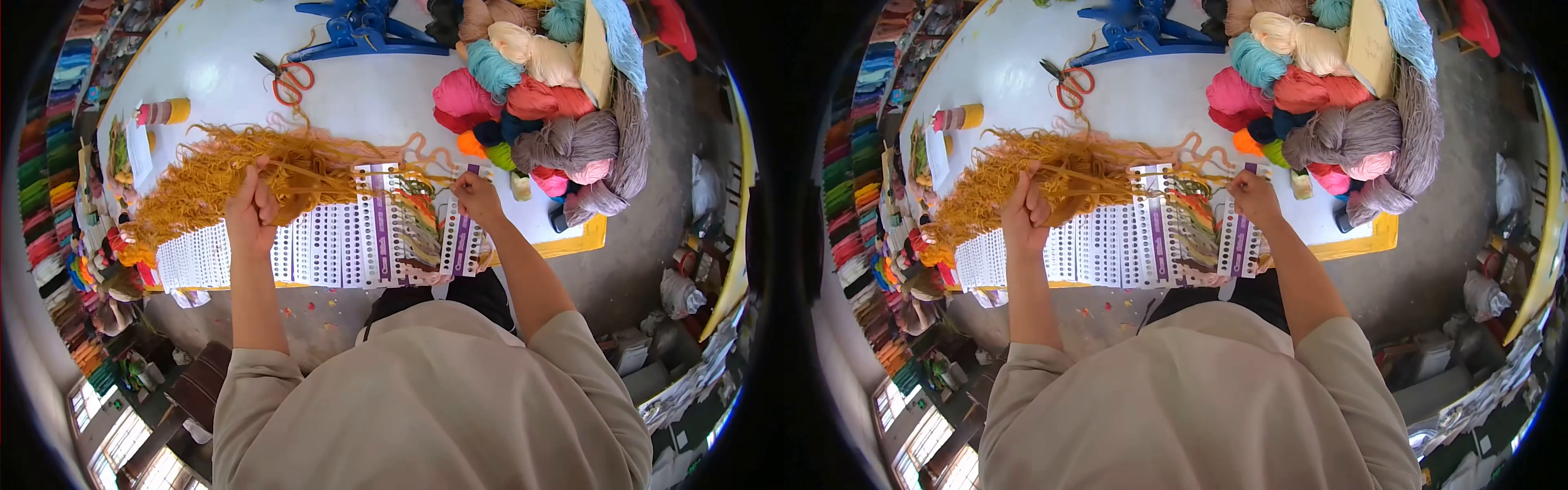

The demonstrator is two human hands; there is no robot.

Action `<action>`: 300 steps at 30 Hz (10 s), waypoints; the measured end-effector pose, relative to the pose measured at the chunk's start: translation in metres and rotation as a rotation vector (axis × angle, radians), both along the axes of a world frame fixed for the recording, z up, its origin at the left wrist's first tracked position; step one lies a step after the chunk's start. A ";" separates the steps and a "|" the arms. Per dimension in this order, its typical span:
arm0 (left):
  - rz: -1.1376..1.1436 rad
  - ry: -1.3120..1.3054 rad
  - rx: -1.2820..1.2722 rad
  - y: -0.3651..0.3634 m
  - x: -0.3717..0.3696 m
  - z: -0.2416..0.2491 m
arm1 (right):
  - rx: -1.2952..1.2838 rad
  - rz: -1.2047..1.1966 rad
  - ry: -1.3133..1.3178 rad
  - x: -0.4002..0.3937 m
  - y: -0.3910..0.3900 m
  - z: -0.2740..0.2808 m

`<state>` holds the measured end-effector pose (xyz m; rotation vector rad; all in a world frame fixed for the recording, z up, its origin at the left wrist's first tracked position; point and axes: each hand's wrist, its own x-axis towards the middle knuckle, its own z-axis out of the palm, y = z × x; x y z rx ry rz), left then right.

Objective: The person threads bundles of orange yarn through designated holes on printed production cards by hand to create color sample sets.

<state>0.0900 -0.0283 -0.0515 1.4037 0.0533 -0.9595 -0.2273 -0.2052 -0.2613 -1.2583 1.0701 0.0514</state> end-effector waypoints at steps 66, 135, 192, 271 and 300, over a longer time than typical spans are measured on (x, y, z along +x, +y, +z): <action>-0.503 -0.950 0.710 0.040 -0.113 -0.155 | -0.729 0.001 0.302 -0.019 0.056 0.032; -0.306 -0.081 0.325 -0.013 -0.146 -0.169 | -0.146 -0.263 0.214 -0.035 0.044 0.012; -0.767 -0.448 0.360 -0.018 -0.163 -0.193 | -0.435 -0.193 0.247 -0.043 0.051 0.008; -1.173 -0.888 0.857 -0.065 -0.178 -0.161 | -0.504 -0.131 0.415 -0.035 0.059 0.022; -1.188 -0.869 0.873 -0.070 -0.177 -0.156 | -0.893 0.599 0.569 -0.013 0.051 0.044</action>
